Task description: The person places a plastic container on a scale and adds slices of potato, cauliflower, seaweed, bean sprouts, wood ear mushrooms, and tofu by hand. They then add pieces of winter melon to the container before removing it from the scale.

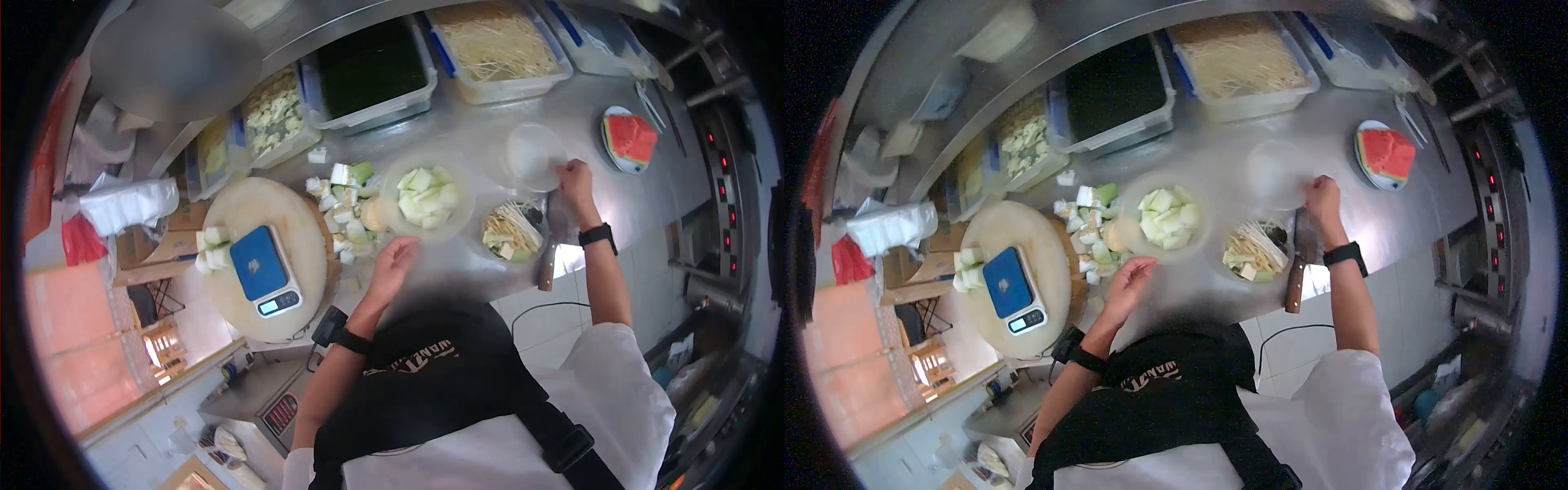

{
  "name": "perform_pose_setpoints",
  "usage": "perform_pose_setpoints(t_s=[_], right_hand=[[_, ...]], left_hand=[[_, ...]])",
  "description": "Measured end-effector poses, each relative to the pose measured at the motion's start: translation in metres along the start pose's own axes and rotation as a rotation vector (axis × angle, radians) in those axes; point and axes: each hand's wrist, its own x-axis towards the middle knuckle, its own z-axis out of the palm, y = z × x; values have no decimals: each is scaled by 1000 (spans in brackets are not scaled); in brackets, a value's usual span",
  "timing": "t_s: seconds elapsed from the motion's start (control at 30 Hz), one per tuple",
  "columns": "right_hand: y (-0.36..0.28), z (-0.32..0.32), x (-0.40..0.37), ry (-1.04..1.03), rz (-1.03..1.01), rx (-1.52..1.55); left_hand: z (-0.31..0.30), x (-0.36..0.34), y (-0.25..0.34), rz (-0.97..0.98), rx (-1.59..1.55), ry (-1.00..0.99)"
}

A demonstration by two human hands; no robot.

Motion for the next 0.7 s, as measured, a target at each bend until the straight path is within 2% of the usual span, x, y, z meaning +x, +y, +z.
perform_pose_setpoints(t_s=[0.07, 0.1, 0.17, 0.2, 0.27, 0.3, 0.33, 0.37, 0.4, 0.47, 0.53, 0.6, 0.63, 0.67, 0.7], right_hand=[[5, -8, 11, 40, -76, -227], [9, -8, 15, 26, -90, -222], [20, -11, 22, 87, -281, -336], [27, -13, 26, 68, -305, -327], [41, -14, 34, 57, -411, -531], [40, -16, 40, -54, -282, -513], [71, -16, 58, -15, -468, -694], [73, -22, 64, -37, -467, -734], [73, -25, 70, -58, -370, -502], [110, -26, 101, 30, -260, -487], [97, -41, 102, 15, -334, -725], [100, -57, 102, 132, -543, -760], [105, -63, 106, 132, -567, -769], [111, -66, 109, 43, -351, -650], [101, -71, 106, 1, -255, -598]], left_hand=[[-13, -7, -5, 58, -17, 121], [-22, -14, -6, 59, -18, 141], [-40, -35, -8, -16, 55, 116], [-47, -47, -12, -16, 50, 148], [-67, -80, -21, 44, 84, 178], [-75, -99, -22, 41, 81, 231], [-83, -118, -21, 30, 56, 248], [-92, -136, -21, 24, 31, 262], [-102, -153, -26, 30, 26, 311], [-120, -186, -45, 4, -50, 418], [-138, -220, -69, 38, -24, 496], [-152, -252, -94, -15, -143, 695], [-159, -268, -103, -102, -146, 769], [-167, -282, -114, -101, -172, 777], [-174, -295, -128, -151, -228, 835]])
